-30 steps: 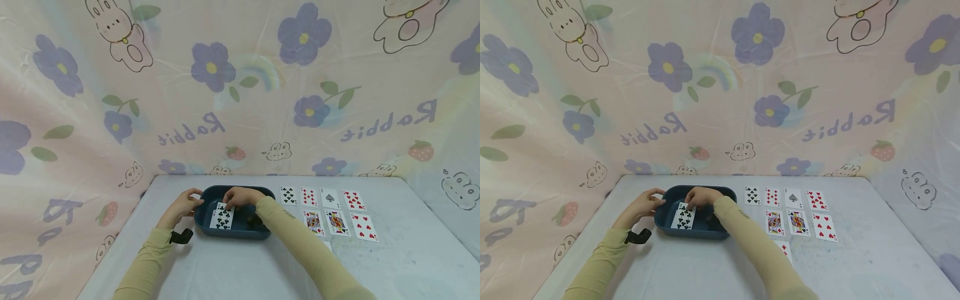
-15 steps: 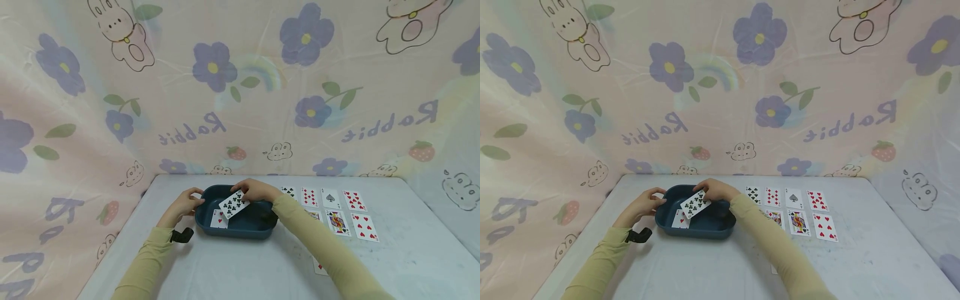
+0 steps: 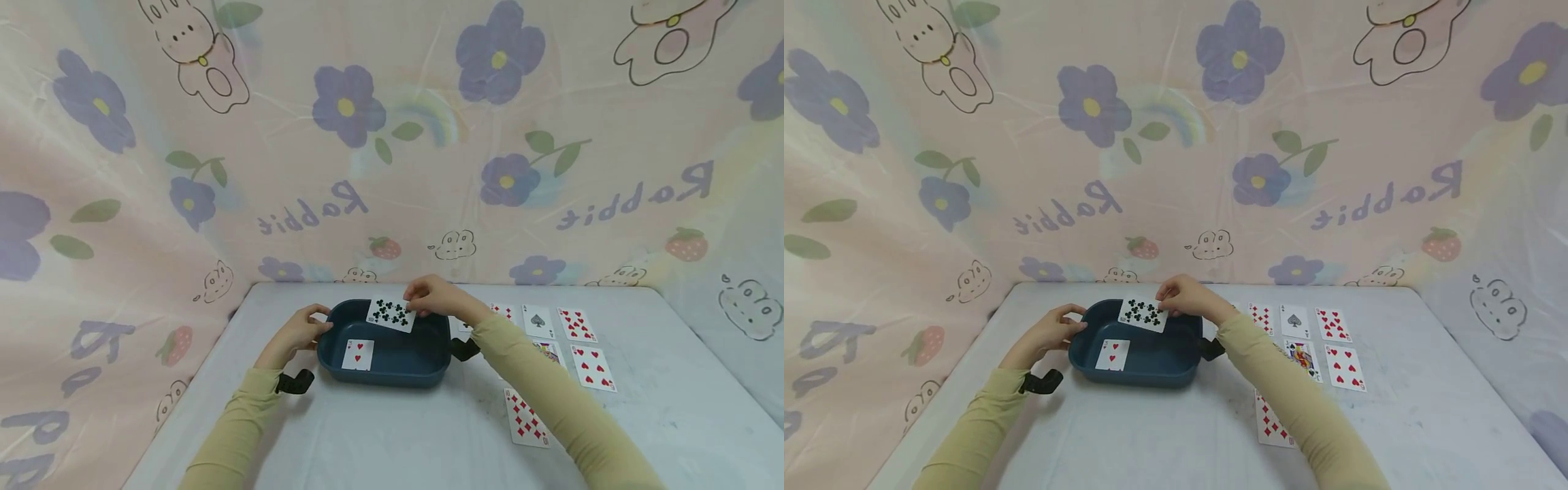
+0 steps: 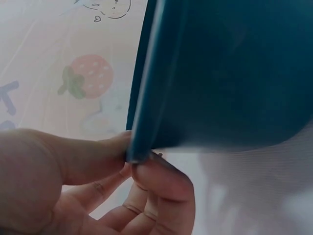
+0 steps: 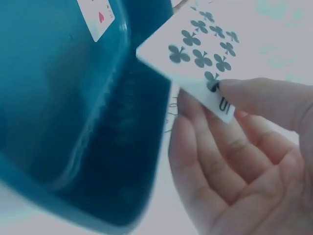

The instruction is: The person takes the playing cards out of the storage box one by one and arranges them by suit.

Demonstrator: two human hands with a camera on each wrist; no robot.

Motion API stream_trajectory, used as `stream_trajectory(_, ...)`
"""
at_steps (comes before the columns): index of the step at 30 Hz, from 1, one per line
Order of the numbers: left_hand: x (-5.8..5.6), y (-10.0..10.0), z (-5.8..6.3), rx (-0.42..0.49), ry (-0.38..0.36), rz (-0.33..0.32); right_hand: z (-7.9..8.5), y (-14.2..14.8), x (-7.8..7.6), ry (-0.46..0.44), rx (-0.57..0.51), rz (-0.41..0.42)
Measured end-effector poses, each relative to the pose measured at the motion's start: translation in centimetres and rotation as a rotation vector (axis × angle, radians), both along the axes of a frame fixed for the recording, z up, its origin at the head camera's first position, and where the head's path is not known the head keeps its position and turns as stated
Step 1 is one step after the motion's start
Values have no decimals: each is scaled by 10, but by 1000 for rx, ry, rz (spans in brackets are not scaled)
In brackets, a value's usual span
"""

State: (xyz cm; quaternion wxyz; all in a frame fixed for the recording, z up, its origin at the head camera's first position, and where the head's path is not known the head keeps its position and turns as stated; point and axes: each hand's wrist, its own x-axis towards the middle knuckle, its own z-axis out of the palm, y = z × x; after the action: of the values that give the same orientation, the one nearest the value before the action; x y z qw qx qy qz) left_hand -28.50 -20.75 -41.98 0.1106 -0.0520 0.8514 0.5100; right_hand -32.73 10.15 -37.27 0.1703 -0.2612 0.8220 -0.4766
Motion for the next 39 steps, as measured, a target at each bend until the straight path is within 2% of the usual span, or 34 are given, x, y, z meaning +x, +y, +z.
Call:
stream_trajectory(8,2,-3,-2,27,-4,-15,3,32,19,-30,-115,21)
stream_trajectory(15,1,-8,-4,91,-20,-34,2,64,35,-7,-114,-62)
stream_trajectory(23,1,-13,-7,116,-24,-49,-14,97,48,-66,-183,-138)
stream_trajectory(28,2,-11,-8,115,-49,-38,-22,117,62,-108,-209,-193)
stream_trajectory(34,3,-11,-8,135,-43,-42,-31,137,79,-176,-208,-202)
stream_trajectory(39,1,-11,-8,151,-35,-52,-45,148,85,-213,-197,-194)
